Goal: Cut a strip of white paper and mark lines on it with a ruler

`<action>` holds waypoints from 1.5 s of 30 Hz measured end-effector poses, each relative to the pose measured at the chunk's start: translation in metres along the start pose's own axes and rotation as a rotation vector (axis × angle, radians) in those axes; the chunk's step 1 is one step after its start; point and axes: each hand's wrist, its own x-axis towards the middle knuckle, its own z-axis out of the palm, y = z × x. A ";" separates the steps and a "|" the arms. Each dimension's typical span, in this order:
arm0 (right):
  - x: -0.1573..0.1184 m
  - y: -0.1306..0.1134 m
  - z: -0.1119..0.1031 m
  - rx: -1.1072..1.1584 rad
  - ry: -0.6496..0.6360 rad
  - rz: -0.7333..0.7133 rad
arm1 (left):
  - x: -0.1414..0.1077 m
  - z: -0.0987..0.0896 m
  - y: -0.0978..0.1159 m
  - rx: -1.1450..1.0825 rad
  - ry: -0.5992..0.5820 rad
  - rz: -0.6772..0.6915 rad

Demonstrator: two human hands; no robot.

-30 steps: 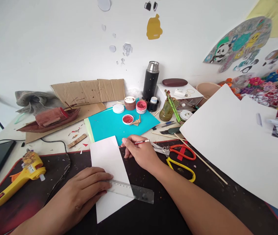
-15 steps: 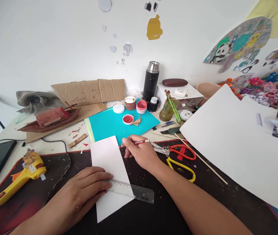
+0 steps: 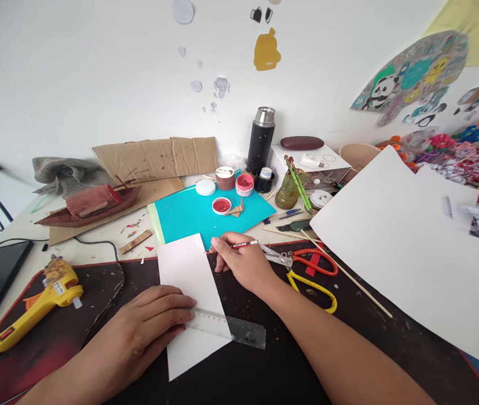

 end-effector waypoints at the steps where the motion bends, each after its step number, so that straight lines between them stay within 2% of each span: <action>1: 0.000 0.000 0.000 0.000 -0.001 -0.002 | 0.000 0.000 0.000 0.001 0.000 0.003; 28: 0.000 0.001 0.001 0.019 -0.009 0.002 | 0.002 -0.002 0.001 -0.006 0.015 -0.001; 45: 0.000 -0.001 0.001 0.009 -0.003 0.001 | 0.005 -0.007 0.005 -0.050 -0.023 0.011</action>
